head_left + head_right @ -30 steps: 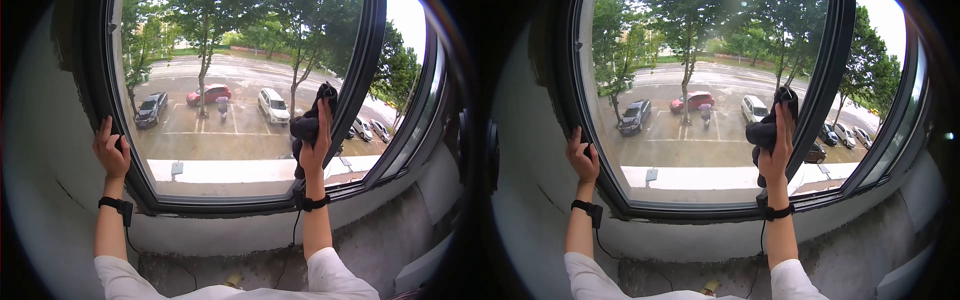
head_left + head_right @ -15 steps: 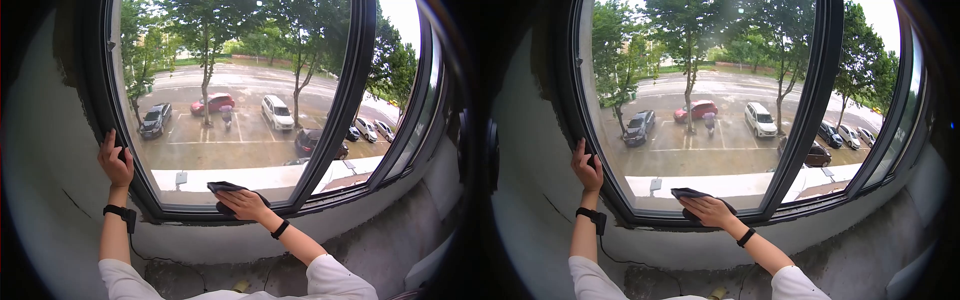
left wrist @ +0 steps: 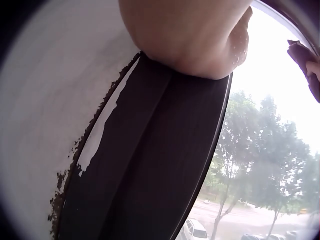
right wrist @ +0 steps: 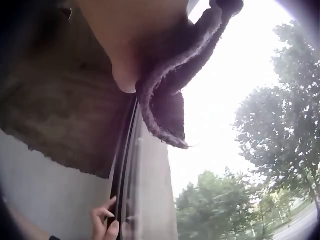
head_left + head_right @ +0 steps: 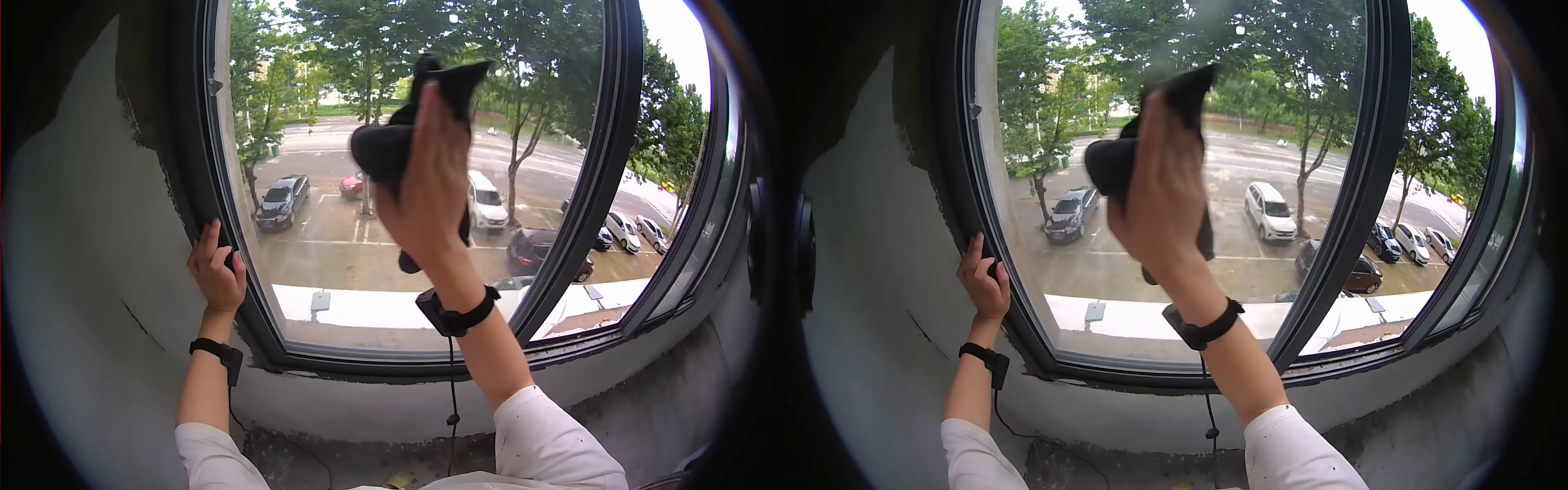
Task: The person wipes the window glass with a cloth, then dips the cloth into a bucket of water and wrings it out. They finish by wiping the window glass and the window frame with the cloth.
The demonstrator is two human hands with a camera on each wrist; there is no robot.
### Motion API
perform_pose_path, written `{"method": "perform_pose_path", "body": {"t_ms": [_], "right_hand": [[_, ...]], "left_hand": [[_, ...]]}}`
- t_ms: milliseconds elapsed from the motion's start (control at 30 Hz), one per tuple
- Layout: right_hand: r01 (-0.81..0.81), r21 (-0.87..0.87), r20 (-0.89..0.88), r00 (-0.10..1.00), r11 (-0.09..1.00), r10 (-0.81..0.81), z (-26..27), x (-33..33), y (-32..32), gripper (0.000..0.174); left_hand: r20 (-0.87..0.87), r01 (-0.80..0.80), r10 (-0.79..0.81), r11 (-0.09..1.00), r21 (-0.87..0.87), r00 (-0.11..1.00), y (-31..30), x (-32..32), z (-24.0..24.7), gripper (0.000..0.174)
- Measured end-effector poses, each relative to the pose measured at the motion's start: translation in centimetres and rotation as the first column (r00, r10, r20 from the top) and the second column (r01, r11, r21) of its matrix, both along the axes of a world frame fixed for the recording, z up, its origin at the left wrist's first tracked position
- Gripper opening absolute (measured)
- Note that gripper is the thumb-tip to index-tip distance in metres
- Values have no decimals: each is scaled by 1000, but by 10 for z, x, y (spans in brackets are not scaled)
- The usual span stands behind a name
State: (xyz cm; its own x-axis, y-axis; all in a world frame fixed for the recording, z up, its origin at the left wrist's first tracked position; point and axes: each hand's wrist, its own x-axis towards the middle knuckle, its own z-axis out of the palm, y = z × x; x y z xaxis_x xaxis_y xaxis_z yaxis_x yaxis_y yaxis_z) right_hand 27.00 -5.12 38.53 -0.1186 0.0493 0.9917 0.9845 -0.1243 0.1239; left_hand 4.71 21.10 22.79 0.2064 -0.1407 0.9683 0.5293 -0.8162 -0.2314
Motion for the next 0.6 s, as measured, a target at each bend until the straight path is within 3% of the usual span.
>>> {"method": "perform_pose_path", "body": {"t_ms": [67,133,200,333,367,400,467,533,600], "right_hand": [[-154,-274,73,981,949,180,-33,-31,32,96],[-61,-415,194,969,908,154,-94,-40,47,84],[-31,-595,148,978,803,148,-137,-37,19,79],[119,-688,153,988,716,-18,-192,27,-70,80],[125,-702,114,991,701,-63,-181,47,-97,85],[175,-615,150,983,769,-104,-166,71,-113,97],[268,-478,27,956,837,-291,-96,98,-143,110],[274,-173,153,956,946,-249,-7,111,-147,105],[102,-85,53,994,991,-97,63,114,-136,99]], "left_hand": [[-1,3,-3,1000,17,1000,-1,1,2,27],[7,16,-16,999,31,1000,1,2,2,26],[23,29,-30,999,35,999,1,1,1,26],[23,51,-51,999,-1,998,2,1,-5,23],[19,76,-76,997,-3,997,6,2,-6,20],[1,51,-51,999,-9,999,8,1,-9,14],[-3,74,-74,997,21,997,14,3,2,12],[-11,68,-68,998,5,998,5,-1,-4,10],[-9,73,-73,997,17,997,11,-2,-5,12]]}}
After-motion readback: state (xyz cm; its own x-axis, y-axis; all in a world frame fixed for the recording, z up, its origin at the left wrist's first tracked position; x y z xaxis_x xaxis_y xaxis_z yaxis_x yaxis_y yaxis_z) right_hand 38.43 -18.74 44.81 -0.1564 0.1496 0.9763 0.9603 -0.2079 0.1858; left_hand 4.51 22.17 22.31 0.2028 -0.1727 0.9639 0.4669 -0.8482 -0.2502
